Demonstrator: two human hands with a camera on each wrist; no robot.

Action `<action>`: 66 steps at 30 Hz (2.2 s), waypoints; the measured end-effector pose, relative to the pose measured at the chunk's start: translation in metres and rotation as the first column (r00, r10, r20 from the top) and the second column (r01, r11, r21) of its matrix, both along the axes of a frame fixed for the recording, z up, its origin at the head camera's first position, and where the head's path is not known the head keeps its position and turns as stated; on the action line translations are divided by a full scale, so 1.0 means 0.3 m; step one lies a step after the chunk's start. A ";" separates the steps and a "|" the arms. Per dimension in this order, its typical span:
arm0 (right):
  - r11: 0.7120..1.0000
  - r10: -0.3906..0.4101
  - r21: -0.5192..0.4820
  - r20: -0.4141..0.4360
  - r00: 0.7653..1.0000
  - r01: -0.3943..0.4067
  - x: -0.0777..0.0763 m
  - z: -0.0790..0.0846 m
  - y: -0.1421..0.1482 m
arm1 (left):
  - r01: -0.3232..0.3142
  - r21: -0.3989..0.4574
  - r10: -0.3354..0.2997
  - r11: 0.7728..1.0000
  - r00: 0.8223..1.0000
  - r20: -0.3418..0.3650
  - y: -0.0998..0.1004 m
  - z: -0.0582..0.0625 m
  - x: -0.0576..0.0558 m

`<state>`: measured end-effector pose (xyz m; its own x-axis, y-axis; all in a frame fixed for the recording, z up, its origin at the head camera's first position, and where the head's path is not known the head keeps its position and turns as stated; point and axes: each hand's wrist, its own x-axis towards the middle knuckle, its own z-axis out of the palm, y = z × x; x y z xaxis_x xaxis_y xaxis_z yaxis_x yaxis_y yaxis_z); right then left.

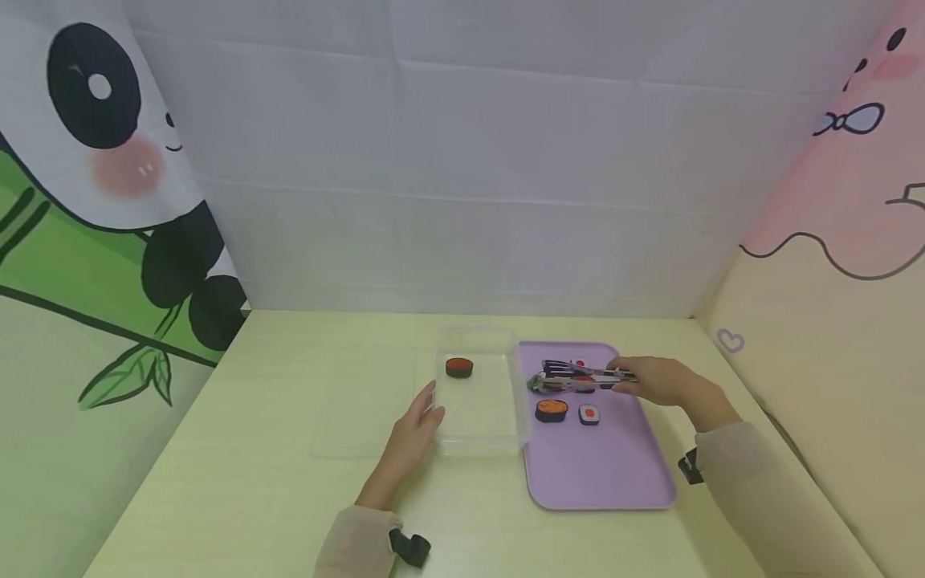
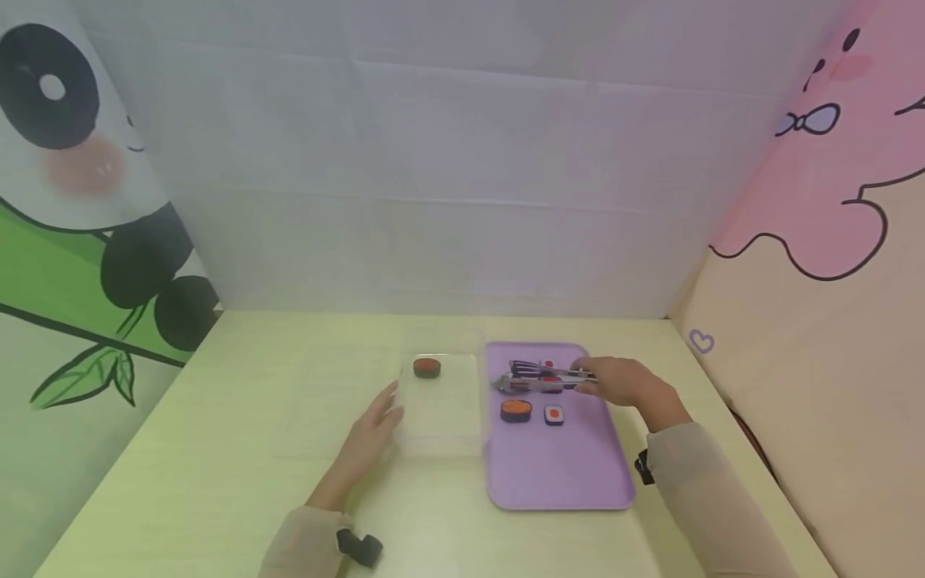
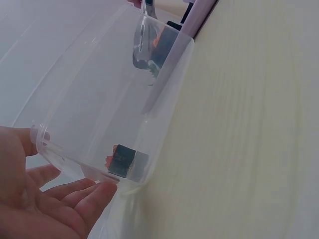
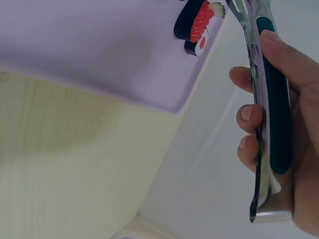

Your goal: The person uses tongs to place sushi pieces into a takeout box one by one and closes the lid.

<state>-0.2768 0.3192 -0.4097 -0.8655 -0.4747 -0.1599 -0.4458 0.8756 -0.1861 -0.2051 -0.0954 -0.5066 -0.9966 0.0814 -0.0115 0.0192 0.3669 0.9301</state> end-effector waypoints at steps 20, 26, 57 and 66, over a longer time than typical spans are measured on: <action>0.999 0.039 0.026 -0.144 0.989 -0.036 -0.001 0.044 -0.007 | -0.004 -0.001 0.004 1.000 1.000 0.001 0.013 -0.002 0.001; 0.999 0.041 0.008 -0.184 0.982 -0.040 0.005 0.101 -0.017 | -0.004 0.010 0.004 1.000 1.000 0.016 0.014 0.004 0.000; 0.966 0.256 0.052 -0.120 0.959 -0.252 -0.093 0.007 -0.431 | -0.012 -0.007 0.012 1.000 1.000 0.005 0.022 -0.010 -0.007; 0.960 0.266 0.124 -0.112 0.958 -0.252 -0.095 0.008 -0.492 | -0.013 -0.006 0.013 1.000 1.000 0.002 0.019 0.000 -0.001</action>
<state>-0.3052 0.1717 -0.4073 -0.7316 -0.6711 -0.1197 -0.6735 0.7388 -0.0255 -0.2054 -0.0895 -0.5066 -0.9976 0.0680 -0.0140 0.0124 0.3731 0.9277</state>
